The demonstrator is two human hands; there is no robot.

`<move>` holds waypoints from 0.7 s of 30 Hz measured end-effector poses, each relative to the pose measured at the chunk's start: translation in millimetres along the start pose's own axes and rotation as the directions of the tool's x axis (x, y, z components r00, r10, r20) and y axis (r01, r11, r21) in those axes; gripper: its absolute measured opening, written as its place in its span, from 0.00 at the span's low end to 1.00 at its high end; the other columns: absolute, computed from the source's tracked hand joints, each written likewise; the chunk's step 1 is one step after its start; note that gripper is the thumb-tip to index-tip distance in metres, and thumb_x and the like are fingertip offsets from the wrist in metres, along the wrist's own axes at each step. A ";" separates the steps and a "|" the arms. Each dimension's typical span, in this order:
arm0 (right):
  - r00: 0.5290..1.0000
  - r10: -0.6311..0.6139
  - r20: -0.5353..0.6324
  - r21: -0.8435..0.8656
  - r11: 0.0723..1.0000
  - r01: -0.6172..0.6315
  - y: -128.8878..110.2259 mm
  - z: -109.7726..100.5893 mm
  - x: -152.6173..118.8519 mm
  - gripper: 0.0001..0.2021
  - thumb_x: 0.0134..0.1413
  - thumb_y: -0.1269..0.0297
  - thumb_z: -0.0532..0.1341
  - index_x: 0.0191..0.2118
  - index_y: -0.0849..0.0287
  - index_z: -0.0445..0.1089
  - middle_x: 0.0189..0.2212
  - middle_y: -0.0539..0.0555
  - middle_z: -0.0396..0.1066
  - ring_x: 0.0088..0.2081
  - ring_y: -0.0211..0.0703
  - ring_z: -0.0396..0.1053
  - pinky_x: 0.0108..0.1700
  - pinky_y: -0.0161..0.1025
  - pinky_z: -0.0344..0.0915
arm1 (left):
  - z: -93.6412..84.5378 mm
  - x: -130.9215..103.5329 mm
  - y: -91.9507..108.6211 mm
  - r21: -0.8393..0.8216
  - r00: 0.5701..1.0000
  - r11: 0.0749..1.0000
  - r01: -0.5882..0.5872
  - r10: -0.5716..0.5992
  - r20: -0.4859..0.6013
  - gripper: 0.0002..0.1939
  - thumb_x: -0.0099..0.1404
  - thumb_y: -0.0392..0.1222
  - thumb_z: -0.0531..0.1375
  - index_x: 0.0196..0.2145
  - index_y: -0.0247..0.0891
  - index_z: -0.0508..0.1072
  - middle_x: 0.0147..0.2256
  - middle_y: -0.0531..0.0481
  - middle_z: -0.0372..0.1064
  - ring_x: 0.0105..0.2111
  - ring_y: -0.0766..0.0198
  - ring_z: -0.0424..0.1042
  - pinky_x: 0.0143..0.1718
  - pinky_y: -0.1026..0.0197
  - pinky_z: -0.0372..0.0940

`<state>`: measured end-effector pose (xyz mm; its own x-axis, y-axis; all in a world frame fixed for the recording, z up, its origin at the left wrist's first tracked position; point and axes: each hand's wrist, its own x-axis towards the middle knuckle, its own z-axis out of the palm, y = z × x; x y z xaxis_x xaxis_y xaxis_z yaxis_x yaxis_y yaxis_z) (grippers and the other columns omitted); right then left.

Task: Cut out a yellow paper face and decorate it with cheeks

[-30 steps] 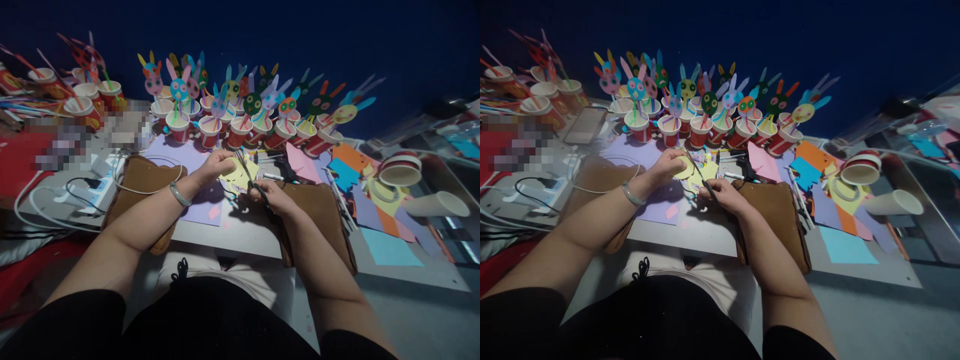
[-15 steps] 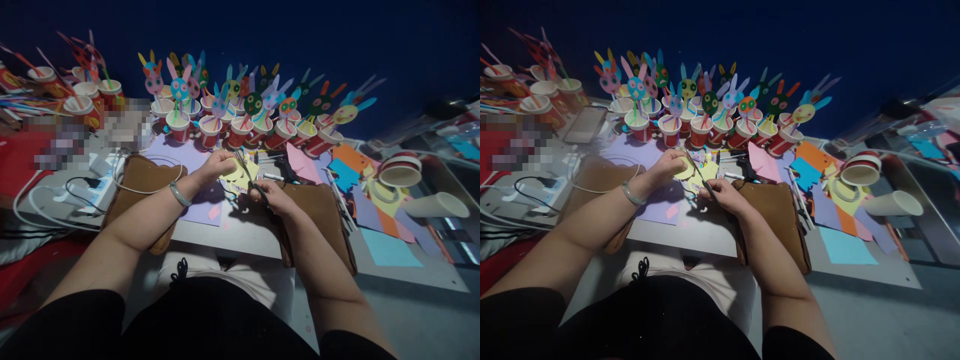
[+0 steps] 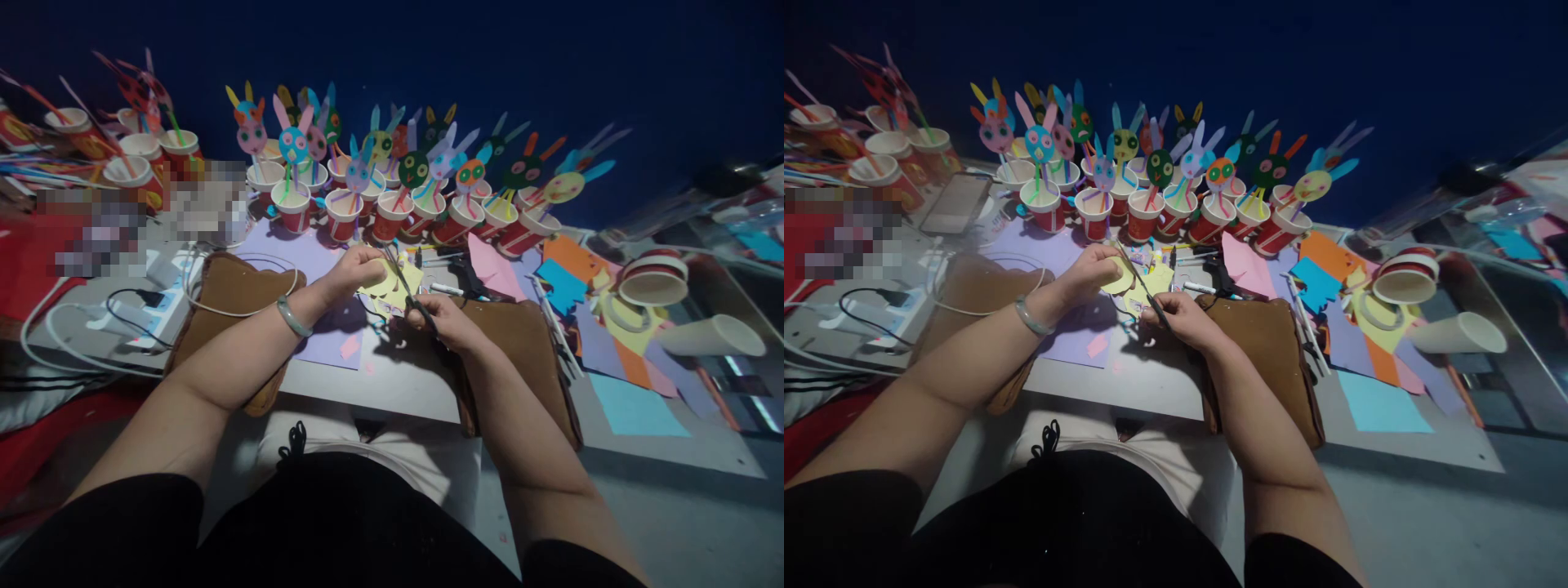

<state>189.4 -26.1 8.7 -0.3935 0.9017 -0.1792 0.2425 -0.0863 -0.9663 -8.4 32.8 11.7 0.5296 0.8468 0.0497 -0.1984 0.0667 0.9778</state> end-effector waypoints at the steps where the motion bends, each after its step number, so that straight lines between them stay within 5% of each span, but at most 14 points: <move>1: 1.000 0.001 -0.001 0.005 1.000 -0.001 0.2 -0.2 0.0 0.26 0.34 0.42 0.72 0.17 0.59 0.62 0.16 0.44 0.56 0.22 0.31 0.51 0.27 0.34 0.50 | 0.1 0.1 0.0 0.000 1.000 1.000 -0.001 0.001 0.001 0.09 0.45 0.41 0.58 0.20 0.33 0.73 0.17 0.50 0.68 0.16 0.72 0.60 0.19 0.67 0.51; 10: 0.998 0.043 -0.048 0.015 0.999 -0.043 0.9 0.6 -0.3 0.24 0.37 0.48 0.72 0.17 0.58 0.60 0.16 0.44 0.56 0.22 0.31 0.50 0.26 0.34 0.47 | 0.1 0.2 0.4 -0.014 1.000 1.000 -0.016 0.016 0.007 0.09 0.45 0.43 0.59 0.21 0.33 0.73 0.18 0.51 0.69 0.17 0.72 0.62 0.19 0.67 0.52; 15: 0.980 -0.028 -0.195 0.073 0.996 0.043 13.2 1.2 4.5 0.23 0.42 0.49 0.70 0.18 0.58 0.60 0.16 0.44 0.56 0.21 0.30 0.50 0.25 0.34 0.47 | -1.8 0.1 -4.0 -0.015 0.999 0.999 -0.045 0.044 -0.024 0.07 0.48 0.41 0.60 0.19 0.35 0.67 0.16 0.57 0.60 0.17 0.75 0.57 0.20 0.68 0.50; 21: 0.930 -0.103 -0.353 0.129 0.979 0.158 23.2 1.3 10.2 0.24 0.47 0.46 0.68 0.18 0.57 0.58 0.14 0.44 0.55 0.19 0.30 0.49 0.24 0.34 0.49 | 1.3 1.6 -6.6 -0.027 0.997 0.999 -0.018 0.016 -0.072 0.07 0.52 0.41 0.60 0.24 0.35 0.68 0.21 0.56 0.64 0.20 0.74 0.63 0.22 0.68 0.60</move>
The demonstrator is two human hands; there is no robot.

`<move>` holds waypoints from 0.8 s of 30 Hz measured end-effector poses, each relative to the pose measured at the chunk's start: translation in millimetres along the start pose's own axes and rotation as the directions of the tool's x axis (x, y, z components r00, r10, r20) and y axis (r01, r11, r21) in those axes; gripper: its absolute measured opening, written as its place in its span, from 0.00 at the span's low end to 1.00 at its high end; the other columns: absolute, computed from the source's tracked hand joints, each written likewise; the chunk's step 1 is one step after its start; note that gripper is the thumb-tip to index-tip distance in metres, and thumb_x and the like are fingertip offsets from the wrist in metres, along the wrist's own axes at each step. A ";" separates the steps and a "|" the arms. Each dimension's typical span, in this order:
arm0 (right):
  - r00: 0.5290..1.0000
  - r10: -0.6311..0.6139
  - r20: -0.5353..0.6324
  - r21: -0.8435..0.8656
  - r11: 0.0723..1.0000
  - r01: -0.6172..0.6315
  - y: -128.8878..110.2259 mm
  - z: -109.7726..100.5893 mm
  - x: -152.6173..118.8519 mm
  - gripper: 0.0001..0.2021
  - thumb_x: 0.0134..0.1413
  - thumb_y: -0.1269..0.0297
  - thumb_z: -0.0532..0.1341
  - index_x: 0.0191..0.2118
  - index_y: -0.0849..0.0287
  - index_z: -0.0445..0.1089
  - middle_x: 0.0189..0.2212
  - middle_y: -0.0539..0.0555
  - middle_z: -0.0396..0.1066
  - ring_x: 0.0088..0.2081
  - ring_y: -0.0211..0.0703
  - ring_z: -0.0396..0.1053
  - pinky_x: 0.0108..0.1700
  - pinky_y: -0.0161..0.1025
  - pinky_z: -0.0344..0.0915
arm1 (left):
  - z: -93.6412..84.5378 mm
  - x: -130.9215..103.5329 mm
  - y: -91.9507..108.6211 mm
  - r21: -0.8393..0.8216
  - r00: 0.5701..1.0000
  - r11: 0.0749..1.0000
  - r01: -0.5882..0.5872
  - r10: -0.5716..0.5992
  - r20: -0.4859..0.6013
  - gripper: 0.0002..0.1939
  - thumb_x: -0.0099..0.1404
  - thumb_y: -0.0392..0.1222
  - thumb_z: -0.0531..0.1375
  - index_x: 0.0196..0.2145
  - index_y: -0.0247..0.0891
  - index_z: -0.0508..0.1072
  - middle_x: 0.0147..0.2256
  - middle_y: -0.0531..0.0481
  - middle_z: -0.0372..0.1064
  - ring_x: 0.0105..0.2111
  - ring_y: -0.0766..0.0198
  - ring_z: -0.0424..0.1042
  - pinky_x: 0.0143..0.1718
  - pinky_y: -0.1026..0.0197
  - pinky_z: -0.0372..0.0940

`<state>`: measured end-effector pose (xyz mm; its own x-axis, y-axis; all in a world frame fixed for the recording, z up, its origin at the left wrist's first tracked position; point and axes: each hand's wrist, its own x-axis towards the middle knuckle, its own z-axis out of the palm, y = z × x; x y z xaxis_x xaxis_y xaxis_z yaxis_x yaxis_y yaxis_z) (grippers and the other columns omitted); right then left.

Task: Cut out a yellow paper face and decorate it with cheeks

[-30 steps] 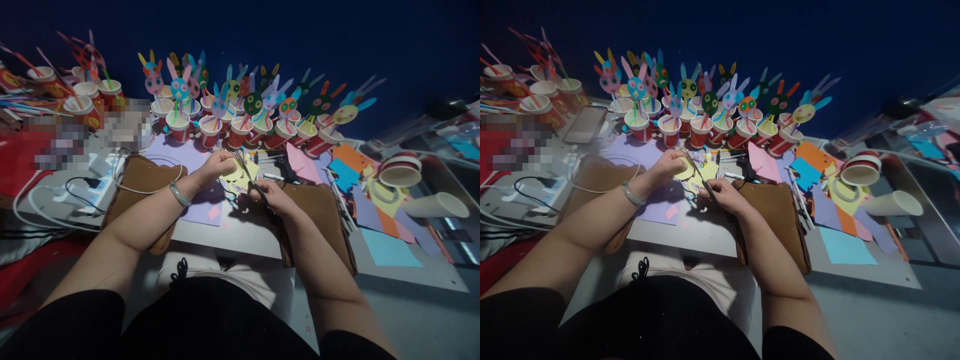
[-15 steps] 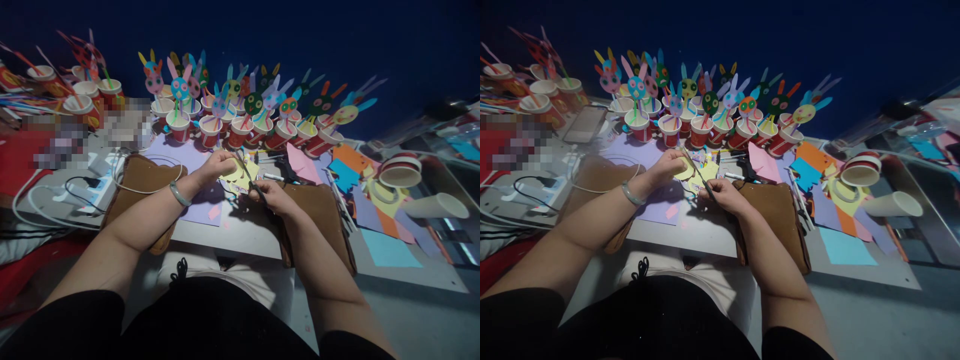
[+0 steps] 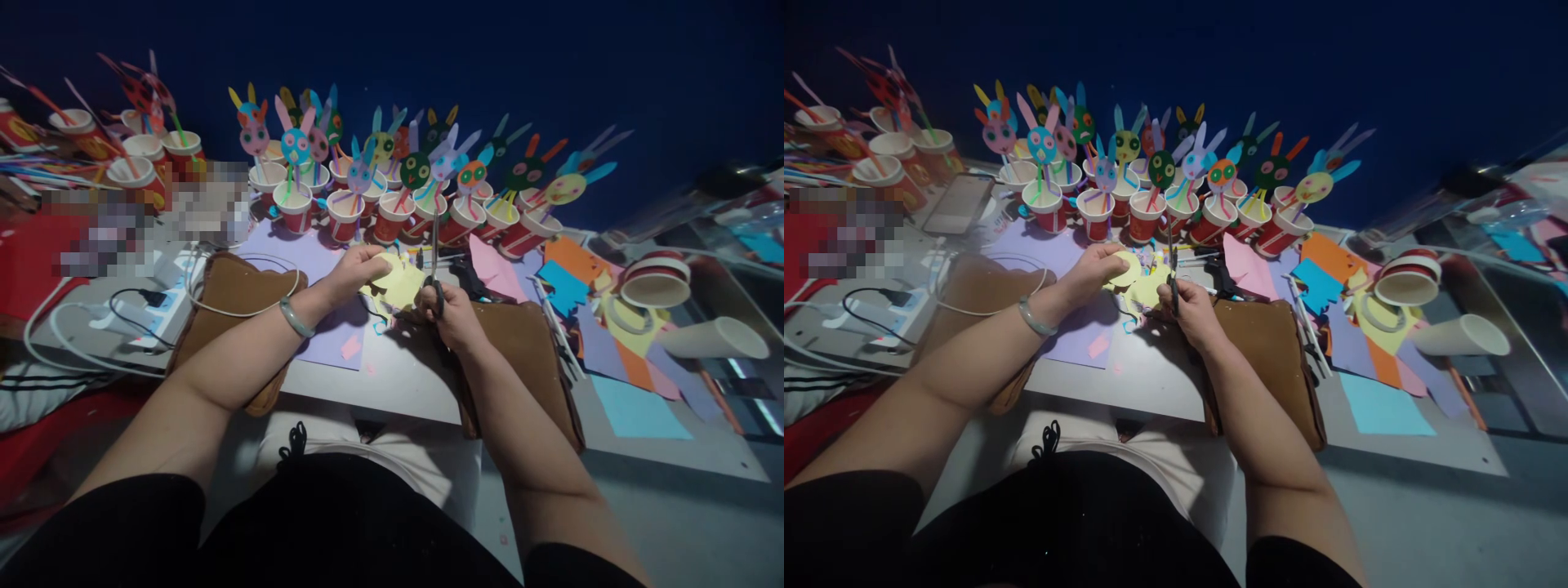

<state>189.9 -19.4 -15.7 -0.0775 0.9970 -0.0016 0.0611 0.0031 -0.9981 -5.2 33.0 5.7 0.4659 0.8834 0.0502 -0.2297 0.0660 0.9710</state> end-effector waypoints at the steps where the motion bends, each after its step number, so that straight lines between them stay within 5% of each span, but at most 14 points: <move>1: 1.000 -0.005 -0.017 -0.001 1.000 0.005 -0.3 0.4 0.0 0.25 0.47 0.46 0.68 0.18 0.57 0.58 0.14 0.44 0.55 0.19 0.30 0.49 0.23 0.34 0.49 | 1.0 0.1 -0.4 0.006 1.000 1.000 0.016 -0.016 -0.017 0.07 0.53 0.41 0.60 0.25 0.35 0.68 0.22 0.56 0.64 0.21 0.73 0.64 0.22 0.68 0.61; 10: 0.990 -0.103 -0.101 -0.236 0.969 0.077 -1.4 6.4 -3.7 0.25 0.45 0.48 0.70 0.19 0.56 0.55 0.17 0.44 0.53 0.22 0.33 0.50 0.25 0.35 0.49 | 3.5 -2.3 -2.3 0.023 0.998 1.000 0.002 -0.004 0.065 0.12 0.58 0.45 0.62 0.26 0.33 0.69 0.23 0.56 0.62 0.21 0.74 0.64 0.23 0.69 0.62; 17: 0.950 -0.299 -0.085 -0.436 0.869 0.235 0.6 8.6 -4.9 0.26 0.44 0.48 0.70 0.18 0.56 0.54 0.17 0.44 0.52 0.23 0.33 0.48 0.27 0.36 0.48 | 4.8 -1.7 -8.3 0.065 0.996 0.998 0.016 -0.021 0.087 0.10 0.55 0.44 0.63 0.25 0.33 0.69 0.22 0.57 0.61 0.21 0.73 0.64 0.22 0.68 0.60; 24: 0.938 -0.337 -0.078 -0.478 0.839 0.261 -0.2 7.1 -4.7 0.27 0.45 0.48 0.70 0.18 0.55 0.52 0.17 0.44 0.50 0.23 0.34 0.47 0.27 0.37 0.47 | 6.6 -1.7 -12.6 0.059 0.996 0.998 0.033 -0.038 0.081 0.12 0.56 0.44 0.63 0.24 0.34 0.68 0.21 0.57 0.61 0.19 0.73 0.64 0.21 0.68 0.58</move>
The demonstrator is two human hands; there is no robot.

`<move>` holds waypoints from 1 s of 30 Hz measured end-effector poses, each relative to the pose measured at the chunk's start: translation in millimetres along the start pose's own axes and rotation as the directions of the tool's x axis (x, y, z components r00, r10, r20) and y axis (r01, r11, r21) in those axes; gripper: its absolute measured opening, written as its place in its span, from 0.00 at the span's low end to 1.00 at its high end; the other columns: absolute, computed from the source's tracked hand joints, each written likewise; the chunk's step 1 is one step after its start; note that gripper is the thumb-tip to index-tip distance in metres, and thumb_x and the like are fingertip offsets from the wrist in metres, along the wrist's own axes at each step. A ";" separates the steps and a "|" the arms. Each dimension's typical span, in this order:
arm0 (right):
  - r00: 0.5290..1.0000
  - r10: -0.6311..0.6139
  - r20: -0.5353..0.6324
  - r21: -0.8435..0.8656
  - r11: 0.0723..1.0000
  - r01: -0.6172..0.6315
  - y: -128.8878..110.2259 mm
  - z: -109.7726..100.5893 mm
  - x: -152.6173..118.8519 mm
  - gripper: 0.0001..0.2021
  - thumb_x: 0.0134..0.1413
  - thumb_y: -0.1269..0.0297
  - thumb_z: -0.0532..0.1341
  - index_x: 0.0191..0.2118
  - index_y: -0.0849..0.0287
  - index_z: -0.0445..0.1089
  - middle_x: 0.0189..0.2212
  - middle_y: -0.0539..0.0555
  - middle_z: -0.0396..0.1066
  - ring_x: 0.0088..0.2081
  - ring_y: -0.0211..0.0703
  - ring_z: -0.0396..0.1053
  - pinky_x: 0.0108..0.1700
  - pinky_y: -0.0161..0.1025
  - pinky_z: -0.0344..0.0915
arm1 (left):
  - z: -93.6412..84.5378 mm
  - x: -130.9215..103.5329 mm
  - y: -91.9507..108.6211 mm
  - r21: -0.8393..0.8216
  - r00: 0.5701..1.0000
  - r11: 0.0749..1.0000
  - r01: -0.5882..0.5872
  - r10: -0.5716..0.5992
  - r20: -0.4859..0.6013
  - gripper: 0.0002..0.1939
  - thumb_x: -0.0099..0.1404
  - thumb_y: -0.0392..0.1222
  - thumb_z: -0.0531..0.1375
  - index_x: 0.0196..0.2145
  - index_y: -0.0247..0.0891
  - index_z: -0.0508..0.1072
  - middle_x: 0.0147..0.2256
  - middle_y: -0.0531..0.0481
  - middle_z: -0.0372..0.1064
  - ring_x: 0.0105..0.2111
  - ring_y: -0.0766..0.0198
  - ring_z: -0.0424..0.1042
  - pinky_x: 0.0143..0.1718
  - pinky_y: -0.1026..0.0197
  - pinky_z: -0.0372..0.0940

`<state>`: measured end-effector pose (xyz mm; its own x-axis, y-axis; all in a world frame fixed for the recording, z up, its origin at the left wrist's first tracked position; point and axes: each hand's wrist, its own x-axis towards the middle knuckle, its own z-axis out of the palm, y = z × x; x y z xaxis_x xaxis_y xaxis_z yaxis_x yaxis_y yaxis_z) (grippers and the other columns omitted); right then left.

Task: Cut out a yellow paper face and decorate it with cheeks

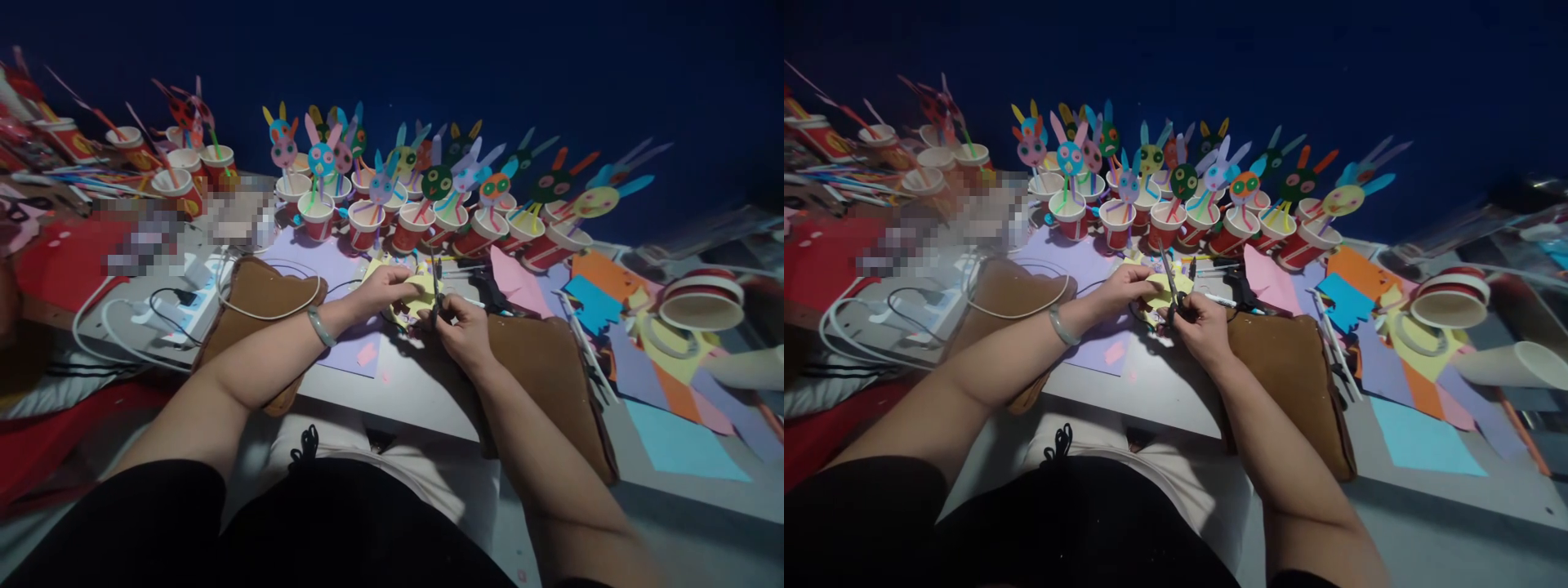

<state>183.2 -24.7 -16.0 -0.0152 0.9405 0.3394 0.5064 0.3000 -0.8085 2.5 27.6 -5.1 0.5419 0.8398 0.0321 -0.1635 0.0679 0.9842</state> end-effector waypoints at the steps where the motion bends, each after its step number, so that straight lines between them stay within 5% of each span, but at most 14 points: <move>1: 1.000 0.004 -0.001 -0.001 1.000 -0.004 0.2 -0.1 0.1 0.27 0.45 0.48 0.70 0.18 0.55 0.53 0.17 0.44 0.50 0.23 0.34 0.47 0.27 0.37 0.47 | 0.1 -0.1 -0.3 0.001 1.000 1.000 0.002 -0.002 0.001 0.12 0.56 0.44 0.63 0.24 0.34 0.68 0.21 0.57 0.61 0.19 0.73 0.64 0.21 0.68 0.58; 24: 0.999 0.043 0.002 0.035 0.998 -0.043 8.1 0.8 -0.9 0.24 0.45 0.48 0.70 0.18 0.56 0.57 0.17 0.46 0.57 0.23 0.35 0.53 0.27 0.37 0.50 | -0.7 -0.2 1.8 0.006 1.000 1.000 0.007 -0.007 -0.006 0.08 0.55 0.39 0.60 0.23 0.34 0.67 0.21 0.57 0.60 0.20 0.74 0.62 0.21 0.68 0.58; 30: 1.000 0.009 0.010 0.027 1.000 -0.009 7.4 -0.5 -3.8 0.22 0.45 0.51 0.71 0.19 0.56 0.59 0.19 0.47 0.59 0.24 0.36 0.55 0.29 0.38 0.52 | 2.5 0.0 11.2 -0.044 0.996 0.995 0.085 -0.086 -0.032 0.07 0.57 0.33 0.61 0.23 0.34 0.66 0.21 0.58 0.61 0.18 0.74 0.63 0.19 0.68 0.56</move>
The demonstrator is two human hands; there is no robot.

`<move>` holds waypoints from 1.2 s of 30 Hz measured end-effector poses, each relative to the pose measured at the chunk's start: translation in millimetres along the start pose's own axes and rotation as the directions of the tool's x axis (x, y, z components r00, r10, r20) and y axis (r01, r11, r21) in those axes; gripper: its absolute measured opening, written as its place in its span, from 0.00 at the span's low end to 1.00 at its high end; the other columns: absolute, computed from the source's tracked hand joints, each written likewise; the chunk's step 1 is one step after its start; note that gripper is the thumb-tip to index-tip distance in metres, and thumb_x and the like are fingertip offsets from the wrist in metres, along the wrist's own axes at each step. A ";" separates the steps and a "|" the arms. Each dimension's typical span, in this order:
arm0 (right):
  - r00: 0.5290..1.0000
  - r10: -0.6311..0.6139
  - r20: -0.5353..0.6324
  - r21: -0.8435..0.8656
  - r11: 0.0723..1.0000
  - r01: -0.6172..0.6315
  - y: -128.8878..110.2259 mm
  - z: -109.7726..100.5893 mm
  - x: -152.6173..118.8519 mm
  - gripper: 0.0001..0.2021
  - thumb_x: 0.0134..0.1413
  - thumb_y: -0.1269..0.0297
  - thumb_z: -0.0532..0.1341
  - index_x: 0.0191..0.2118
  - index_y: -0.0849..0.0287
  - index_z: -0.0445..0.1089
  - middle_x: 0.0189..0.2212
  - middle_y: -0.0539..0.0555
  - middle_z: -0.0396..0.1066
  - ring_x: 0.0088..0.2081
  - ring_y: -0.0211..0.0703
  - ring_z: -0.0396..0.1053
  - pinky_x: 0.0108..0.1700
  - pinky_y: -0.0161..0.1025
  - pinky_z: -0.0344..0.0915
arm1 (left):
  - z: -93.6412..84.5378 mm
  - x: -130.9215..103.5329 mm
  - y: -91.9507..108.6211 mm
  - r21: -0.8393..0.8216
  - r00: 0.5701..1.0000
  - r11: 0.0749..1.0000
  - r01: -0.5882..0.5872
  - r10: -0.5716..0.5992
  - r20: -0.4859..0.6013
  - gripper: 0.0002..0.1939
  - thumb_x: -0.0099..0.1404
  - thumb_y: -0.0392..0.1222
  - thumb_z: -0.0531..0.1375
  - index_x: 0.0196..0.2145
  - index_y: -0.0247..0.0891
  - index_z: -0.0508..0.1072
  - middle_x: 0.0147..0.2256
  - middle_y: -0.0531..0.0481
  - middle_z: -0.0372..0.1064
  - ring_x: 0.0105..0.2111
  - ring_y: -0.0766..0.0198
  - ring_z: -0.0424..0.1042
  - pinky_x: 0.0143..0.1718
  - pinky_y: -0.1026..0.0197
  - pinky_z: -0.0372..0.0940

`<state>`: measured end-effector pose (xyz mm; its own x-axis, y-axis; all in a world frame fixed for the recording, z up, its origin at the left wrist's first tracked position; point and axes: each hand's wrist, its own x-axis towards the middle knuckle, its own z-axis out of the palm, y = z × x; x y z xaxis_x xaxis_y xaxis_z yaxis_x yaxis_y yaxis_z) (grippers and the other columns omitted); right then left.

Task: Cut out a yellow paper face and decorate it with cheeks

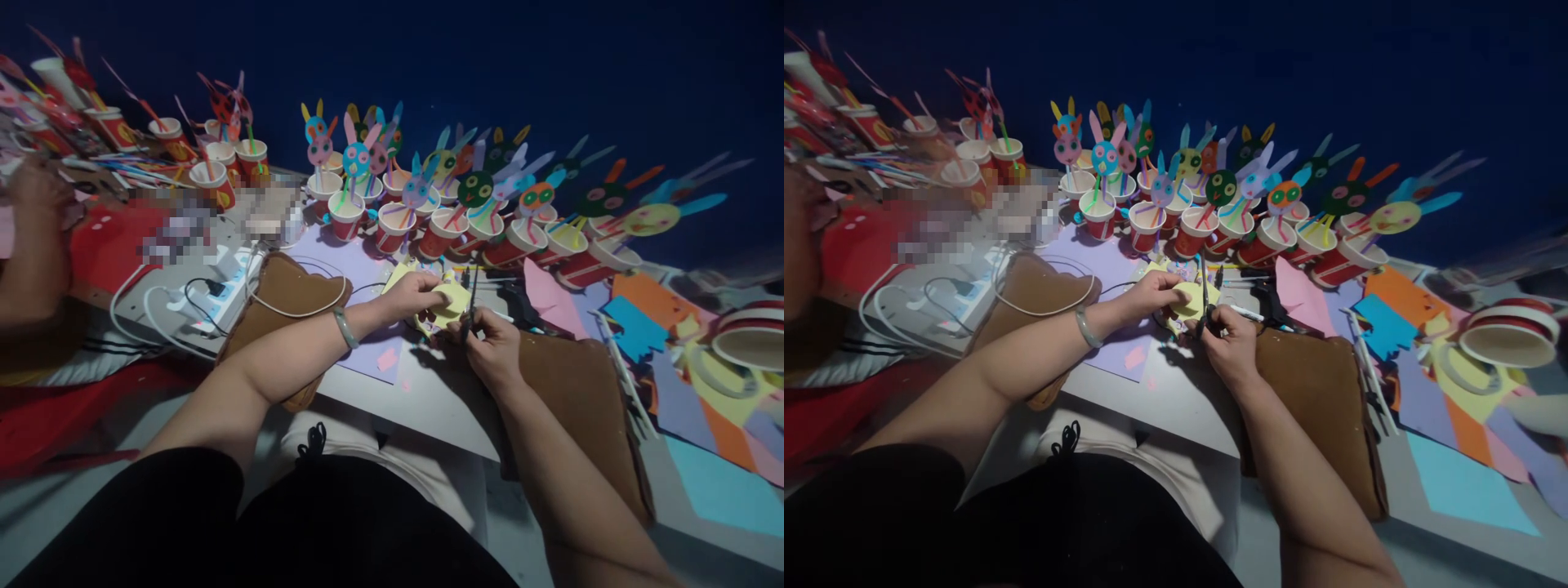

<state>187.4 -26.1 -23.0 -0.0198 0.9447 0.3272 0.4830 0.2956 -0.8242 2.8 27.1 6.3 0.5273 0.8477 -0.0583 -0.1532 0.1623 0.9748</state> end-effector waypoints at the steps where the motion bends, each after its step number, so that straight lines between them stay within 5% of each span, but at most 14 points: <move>1: 1.000 -0.004 -0.003 0.002 1.000 0.004 -0.1 -0.1 -0.3 0.22 0.45 0.51 0.71 0.19 0.56 0.59 0.19 0.47 0.60 0.24 0.37 0.55 0.29 0.38 0.52 | 0.5 -0.7 0.9 0.002 1.000 1.000 0.022 -0.022 0.001 0.07 0.57 0.33 0.61 0.24 0.34 0.66 0.20 0.57 0.62 0.17 0.74 0.63 0.18 0.69 0.56; 10: 0.997 0.012 -0.079 0.013 1.000 -0.011 2.3 -0.2 4.0 0.22 0.46 0.50 0.69 0.19 0.55 0.57 0.20 0.46 0.58 0.25 0.37 0.56 0.31 0.39 0.54 | 0.0 3.2 4.6 0.092 0.995 0.993 -0.073 0.080 -0.065 0.07 0.60 0.33 0.59 0.24 0.33 0.68 0.19 0.58 0.63 0.18 0.75 0.65 0.19 0.71 0.57; 16: 0.992 0.064 -0.111 0.085 0.995 -0.054 -5.0 0.8 3.5 0.21 0.47 0.51 0.68 0.20 0.55 0.58 0.19 0.46 0.58 0.25 0.37 0.55 0.31 0.38 0.55 | -22.3 10.3 10.9 0.190 0.994 0.979 -0.078 0.091 -0.059 0.07 0.59 0.37 0.63 0.27 0.33 0.69 0.19 0.59 0.64 0.17 0.75 0.65 0.19 0.70 0.57; 21: 0.983 0.133 -0.124 0.198 0.974 -0.107 -9.2 2.3 3.8 0.18 0.48 0.52 0.68 0.21 0.56 0.62 0.19 0.46 0.60 0.24 0.35 0.55 0.29 0.37 0.54 | -30.0 7.3 -0.2 0.114 0.982 0.991 -0.068 0.086 -0.165 0.12 0.59 0.43 0.64 0.25 0.35 0.66 0.20 0.59 0.62 0.18 0.74 0.66 0.19 0.70 0.58; 27: 0.976 0.192 -0.105 0.231 0.959 -0.164 -10.5 3.2 6.8 0.21 0.46 0.48 0.69 0.20 0.56 0.62 0.18 0.46 0.58 0.24 0.35 0.54 0.28 0.37 0.53 | -15.8 -2.3 3.3 0.137 0.992 0.983 -0.121 0.125 -0.022 0.18 0.54 0.52 0.68 0.27 0.34 0.71 0.20 0.57 0.64 0.18 0.74 0.64 0.19 0.69 0.57; 36: 0.974 0.225 -0.041 0.296 0.933 -0.203 -17.1 8.7 3.5 0.22 0.43 0.45 0.70 0.20 0.57 0.66 0.20 0.48 0.61 0.24 0.35 0.56 0.26 0.37 0.57 | -15.2 -3.8 -5.2 0.195 0.991 0.972 -0.131 0.132 0.008 0.17 0.57 0.51 0.66 0.25 0.34 0.72 0.19 0.56 0.64 0.18 0.75 0.63 0.19 0.70 0.57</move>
<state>171.5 -26.6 -11.8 0.1250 0.9804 0.1523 0.1957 0.1261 -0.9725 -11.1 30.7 -1.8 0.5088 0.8578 0.0726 -0.0554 -0.0516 0.9971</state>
